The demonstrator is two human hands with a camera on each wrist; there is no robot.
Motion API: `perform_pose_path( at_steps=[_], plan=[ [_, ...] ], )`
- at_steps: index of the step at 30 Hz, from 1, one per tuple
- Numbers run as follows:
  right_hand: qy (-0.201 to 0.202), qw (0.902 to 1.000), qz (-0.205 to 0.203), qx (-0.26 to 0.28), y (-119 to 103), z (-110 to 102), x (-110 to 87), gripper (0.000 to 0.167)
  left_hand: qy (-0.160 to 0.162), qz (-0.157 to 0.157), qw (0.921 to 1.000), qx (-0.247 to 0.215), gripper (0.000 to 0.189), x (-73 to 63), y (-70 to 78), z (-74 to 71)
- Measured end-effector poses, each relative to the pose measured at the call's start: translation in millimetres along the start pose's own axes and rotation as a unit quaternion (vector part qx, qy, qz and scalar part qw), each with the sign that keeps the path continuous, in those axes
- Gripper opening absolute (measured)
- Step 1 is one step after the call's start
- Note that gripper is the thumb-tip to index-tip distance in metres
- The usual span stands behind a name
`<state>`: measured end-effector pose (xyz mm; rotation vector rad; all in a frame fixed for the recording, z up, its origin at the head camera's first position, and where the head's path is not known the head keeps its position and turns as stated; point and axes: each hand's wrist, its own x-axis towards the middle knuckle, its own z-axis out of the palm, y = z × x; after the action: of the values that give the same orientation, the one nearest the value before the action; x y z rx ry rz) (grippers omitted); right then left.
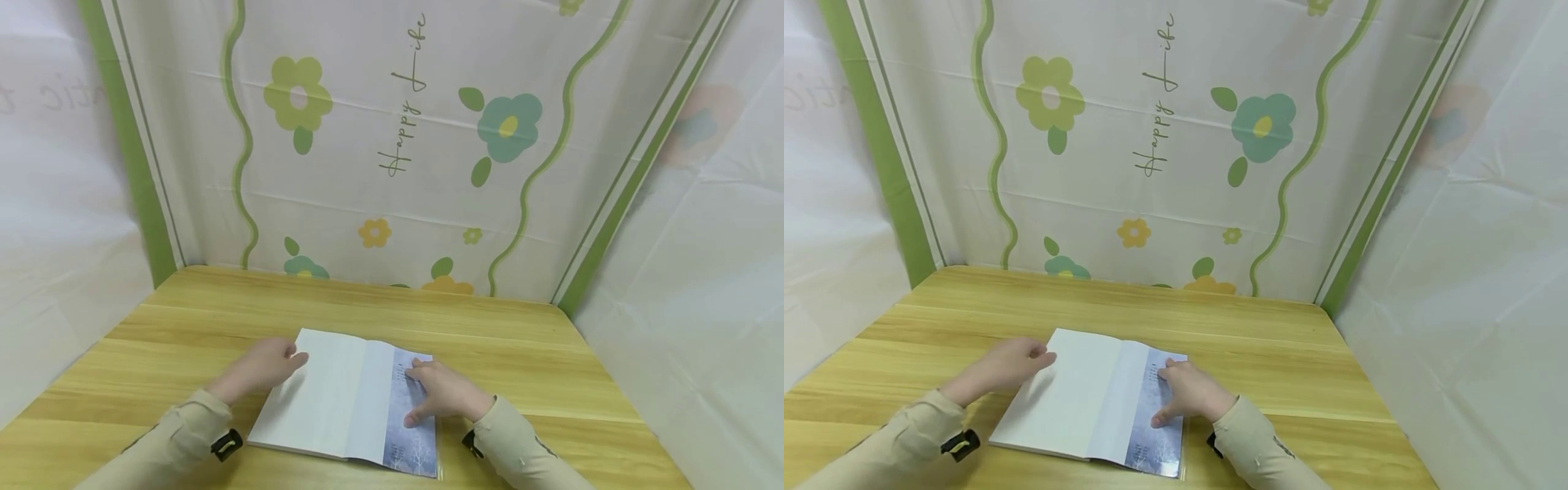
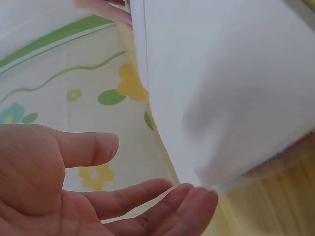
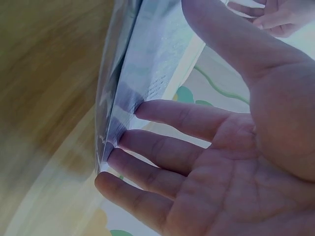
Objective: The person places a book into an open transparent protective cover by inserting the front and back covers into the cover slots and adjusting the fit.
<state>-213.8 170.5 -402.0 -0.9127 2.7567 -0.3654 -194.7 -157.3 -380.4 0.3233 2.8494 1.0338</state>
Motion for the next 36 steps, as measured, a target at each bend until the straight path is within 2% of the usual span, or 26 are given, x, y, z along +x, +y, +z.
perform_pose_path(
  at_steps=[5,14,19,24,27,30,33,36],
  plan=[
    [-0.006,0.9999,0.008,0.004,0,0,0.2,0.090,-0.001,0.052,0.9985,0.015,0.031,2.5,12.2,9.9],
    [-0.013,0.9996,0.010,0.021,2,1,1.0,0.092,-0.030,0.119,0.9924,-0.007,0.038,3.1,34.2,27.9],
    [-0.014,0.9988,0.011,0.045,5,-2,1.4,0.093,-0.053,0.130,0.9898,-0.026,0.042,5.9,45.2,36.1],
    [0.008,0.9961,0.029,0.083,6,-9,-0.1,0.095,-0.053,0.121,0.9904,-0.043,0.042,10.3,52.0,45.3],
    [0.028,0.9926,0.055,0.104,7,-13,-2.2,0.081,-0.051,0.103,0.9925,-0.043,0.041,11.8,55.7,48.5],
    [0.041,0.9888,0.076,0.121,7,-18,-4.4,0.062,-0.053,0.088,0.9938,-0.043,0.031,13.4,58.2,51.8],
    [0.053,0.9887,0.079,0.116,6,-22,-5.3,0.048,-0.053,0.080,0.9943,-0.049,0.027,15.6,59.7,55.6],
    [0.054,0.9895,0.073,0.113,4,-25,-5.5,0.023,-0.042,0.076,0.9949,-0.050,0.033,18.7,60.9,58.6]
  ],
)
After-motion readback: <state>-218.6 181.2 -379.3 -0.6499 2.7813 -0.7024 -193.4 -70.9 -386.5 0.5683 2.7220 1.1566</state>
